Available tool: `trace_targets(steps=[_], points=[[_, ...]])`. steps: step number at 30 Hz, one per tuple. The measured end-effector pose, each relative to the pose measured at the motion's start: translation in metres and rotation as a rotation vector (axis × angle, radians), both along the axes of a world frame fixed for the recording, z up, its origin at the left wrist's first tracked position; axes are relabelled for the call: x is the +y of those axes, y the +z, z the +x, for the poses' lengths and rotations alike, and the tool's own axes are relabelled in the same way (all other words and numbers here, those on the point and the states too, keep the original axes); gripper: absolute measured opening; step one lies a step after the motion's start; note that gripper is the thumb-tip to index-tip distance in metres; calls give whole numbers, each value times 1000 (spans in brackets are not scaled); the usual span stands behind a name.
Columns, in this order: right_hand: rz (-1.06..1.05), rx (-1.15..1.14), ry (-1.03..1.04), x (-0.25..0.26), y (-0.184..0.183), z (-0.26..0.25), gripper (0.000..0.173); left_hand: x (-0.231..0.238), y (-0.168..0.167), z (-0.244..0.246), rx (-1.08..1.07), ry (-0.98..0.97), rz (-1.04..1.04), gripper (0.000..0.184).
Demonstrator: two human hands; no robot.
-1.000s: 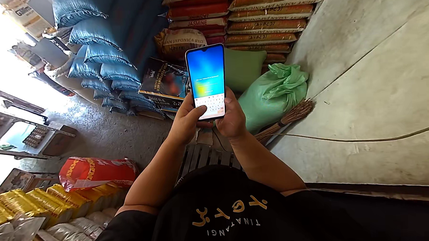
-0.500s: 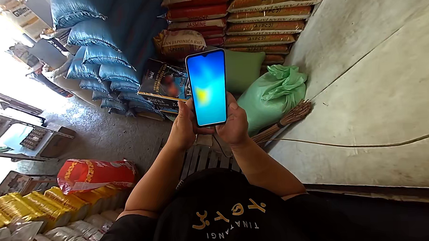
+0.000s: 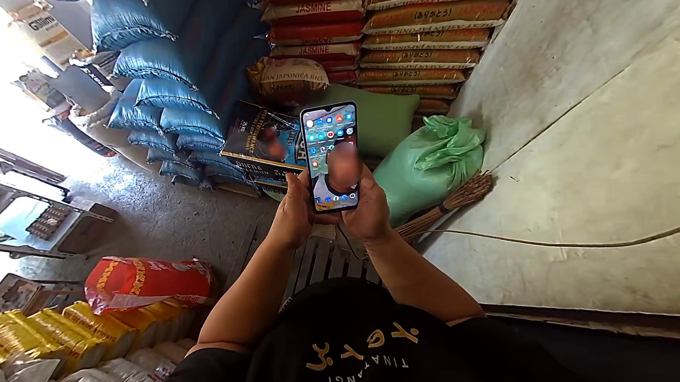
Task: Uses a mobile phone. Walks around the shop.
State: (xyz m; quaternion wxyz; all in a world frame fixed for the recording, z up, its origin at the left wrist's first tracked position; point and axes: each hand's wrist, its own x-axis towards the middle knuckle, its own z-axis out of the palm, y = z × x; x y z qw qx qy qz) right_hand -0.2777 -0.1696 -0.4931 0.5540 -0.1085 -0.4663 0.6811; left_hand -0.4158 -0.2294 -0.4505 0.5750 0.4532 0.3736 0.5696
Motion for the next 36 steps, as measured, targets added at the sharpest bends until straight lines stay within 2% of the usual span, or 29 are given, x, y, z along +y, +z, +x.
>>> trace_targets(steps=[5,8,11,14,17,19,21,26,31,36], points=[[-26,-24,-4,-1,0,-1,58,0,-1,0,7,7,-15,89],[-72,-63,-59,-4,3,-2,50,1,-1,0,9,-13,-42,88],[-146,-69,-94,-6,3,-2,49,3,-2,0,60,-22,-101,86],[-254,-58,-79,-7,2,-1,50,4,-7,-2,269,38,-139,80],[-337,-51,-63,-9,3,1,49,4,-11,-2,780,202,2,77],[-351,-32,-62,-9,3,2,49,5,-15,1,987,295,111,82],[-346,-16,-62,-9,2,4,50,6,-18,3,1067,357,141,91],[-324,-5,-92,-10,-2,7,50,4,-15,12,1224,613,277,96],[-291,-35,-128,-11,-8,6,49,13,-13,20,1355,766,495,83],[-266,-27,-117,-13,-4,5,47,22,-9,26,1445,783,561,76]])
